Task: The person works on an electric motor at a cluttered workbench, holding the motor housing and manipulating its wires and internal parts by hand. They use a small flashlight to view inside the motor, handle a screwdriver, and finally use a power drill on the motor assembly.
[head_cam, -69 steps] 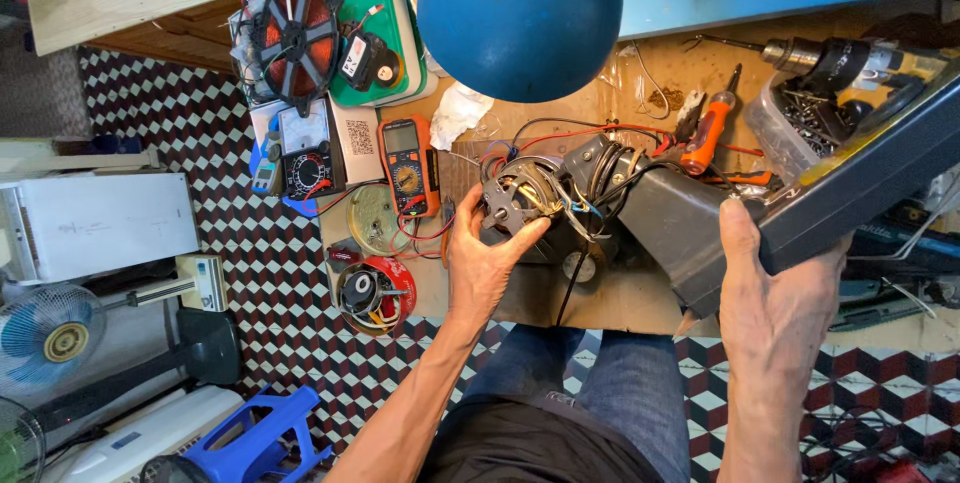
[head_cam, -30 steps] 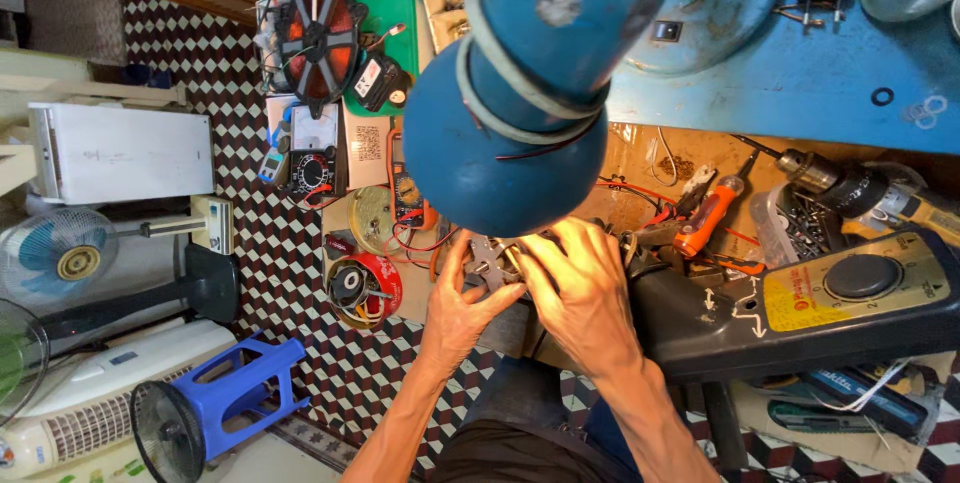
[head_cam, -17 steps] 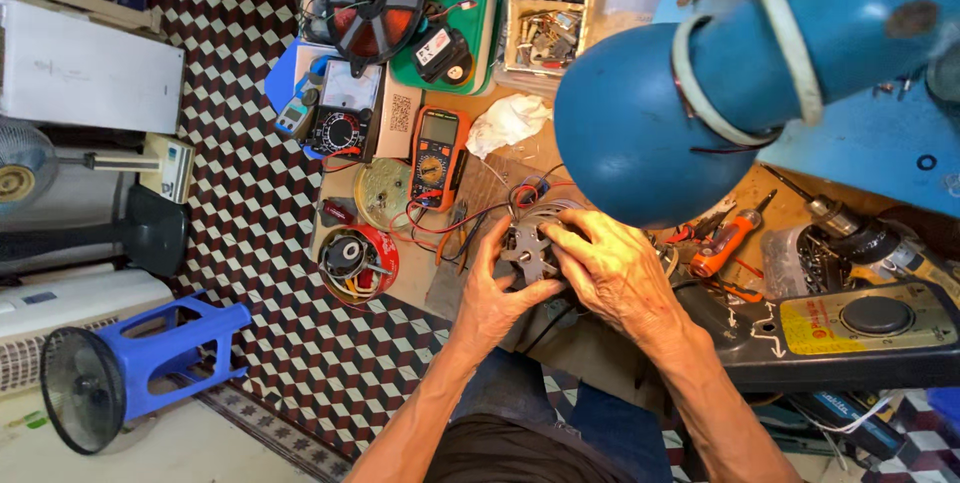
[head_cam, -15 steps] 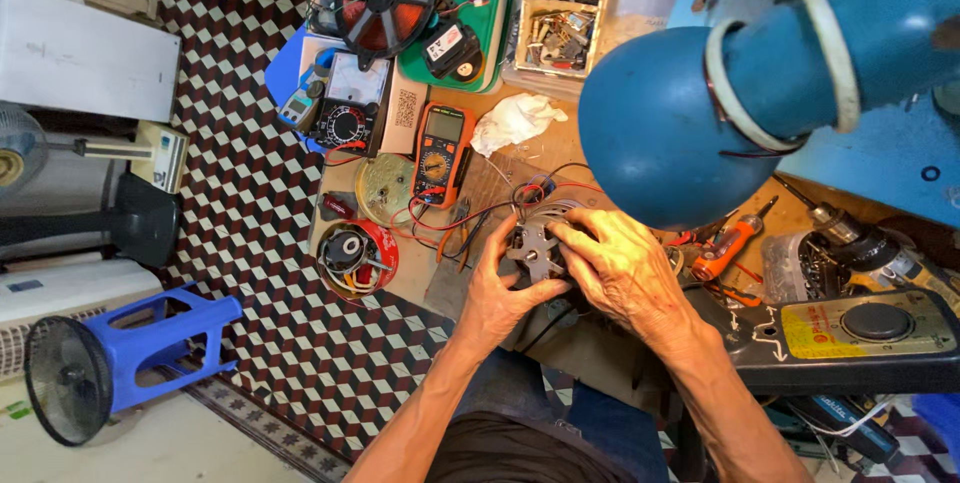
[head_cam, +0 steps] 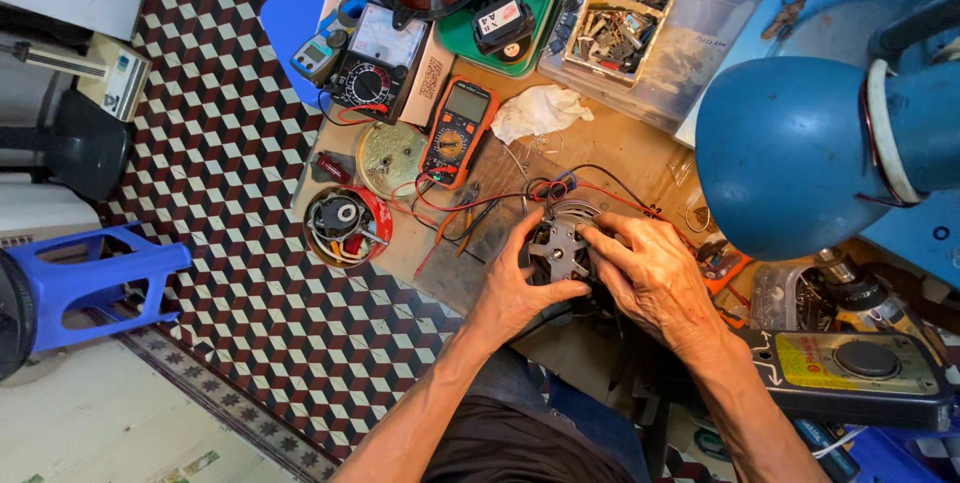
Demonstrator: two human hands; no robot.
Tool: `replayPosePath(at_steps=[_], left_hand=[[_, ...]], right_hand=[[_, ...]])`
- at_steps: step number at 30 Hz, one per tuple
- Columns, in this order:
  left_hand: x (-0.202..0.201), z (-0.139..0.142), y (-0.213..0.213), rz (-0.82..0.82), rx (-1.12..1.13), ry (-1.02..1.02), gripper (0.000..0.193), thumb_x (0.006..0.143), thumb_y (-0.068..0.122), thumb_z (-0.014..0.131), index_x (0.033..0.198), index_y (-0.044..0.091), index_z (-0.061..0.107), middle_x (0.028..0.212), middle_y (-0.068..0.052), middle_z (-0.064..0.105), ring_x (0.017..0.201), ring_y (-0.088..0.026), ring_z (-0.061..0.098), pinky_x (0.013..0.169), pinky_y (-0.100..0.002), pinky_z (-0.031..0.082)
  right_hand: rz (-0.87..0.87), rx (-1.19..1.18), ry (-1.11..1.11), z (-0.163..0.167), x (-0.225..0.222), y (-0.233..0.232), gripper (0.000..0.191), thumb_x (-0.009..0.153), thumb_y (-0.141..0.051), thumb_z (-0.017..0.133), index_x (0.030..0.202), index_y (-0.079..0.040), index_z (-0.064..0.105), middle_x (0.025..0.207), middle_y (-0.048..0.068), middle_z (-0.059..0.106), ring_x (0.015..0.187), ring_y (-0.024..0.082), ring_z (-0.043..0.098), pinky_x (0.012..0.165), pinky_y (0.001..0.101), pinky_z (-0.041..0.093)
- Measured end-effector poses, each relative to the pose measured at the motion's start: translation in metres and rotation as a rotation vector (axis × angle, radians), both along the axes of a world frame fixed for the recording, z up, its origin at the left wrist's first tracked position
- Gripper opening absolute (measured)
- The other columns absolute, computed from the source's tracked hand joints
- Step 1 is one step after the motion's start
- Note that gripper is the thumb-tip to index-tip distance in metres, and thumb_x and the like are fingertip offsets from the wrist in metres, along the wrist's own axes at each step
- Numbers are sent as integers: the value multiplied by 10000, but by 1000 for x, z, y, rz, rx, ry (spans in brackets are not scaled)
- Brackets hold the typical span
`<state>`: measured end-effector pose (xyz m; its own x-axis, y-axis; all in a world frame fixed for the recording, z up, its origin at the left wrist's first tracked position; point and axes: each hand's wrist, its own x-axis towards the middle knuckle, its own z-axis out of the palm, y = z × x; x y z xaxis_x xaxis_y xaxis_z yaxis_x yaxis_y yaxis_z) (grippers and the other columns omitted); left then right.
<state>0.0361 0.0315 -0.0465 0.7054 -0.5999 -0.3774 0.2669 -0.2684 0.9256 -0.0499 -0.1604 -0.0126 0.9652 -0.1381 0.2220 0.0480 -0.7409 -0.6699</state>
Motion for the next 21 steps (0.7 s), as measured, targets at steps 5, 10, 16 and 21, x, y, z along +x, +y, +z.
replayPosePath(at_steps=[5,10,16,21], left_hand=[[0,-1,0,7,-19,19,1019,693,200,936,1547,56,398,1385,-145,620,1210,-199,647,987,-367,598],[1,2,0,-15,17,-21,1016,691,200,939,1541,62,401,1378,-144,623,1215,-201,642,987,-363,587],[4,6,-1,-47,128,-95,1028,659,271,939,1528,73,427,1354,-154,655,1221,-218,652,1004,-354,560],[4,9,1,-73,210,-177,1040,648,349,929,1525,78,440,1364,-150,647,1245,-242,642,1014,-367,536]], right_hand=[[47,-63,12,8,4,-3,379,821,-93,750,1196,-67,701,1176,134,684,1026,329,656,897,454,512],[66,-90,13,13,7,-5,370,816,-87,753,1181,-57,699,1154,131,688,985,320,667,863,447,521],[61,-80,13,10,7,-4,354,807,-77,753,1157,-48,706,1140,137,694,966,323,680,847,435,541],[75,-83,35,13,10,-5,340,808,-74,745,1146,-56,715,1126,127,698,964,318,685,834,430,557]])
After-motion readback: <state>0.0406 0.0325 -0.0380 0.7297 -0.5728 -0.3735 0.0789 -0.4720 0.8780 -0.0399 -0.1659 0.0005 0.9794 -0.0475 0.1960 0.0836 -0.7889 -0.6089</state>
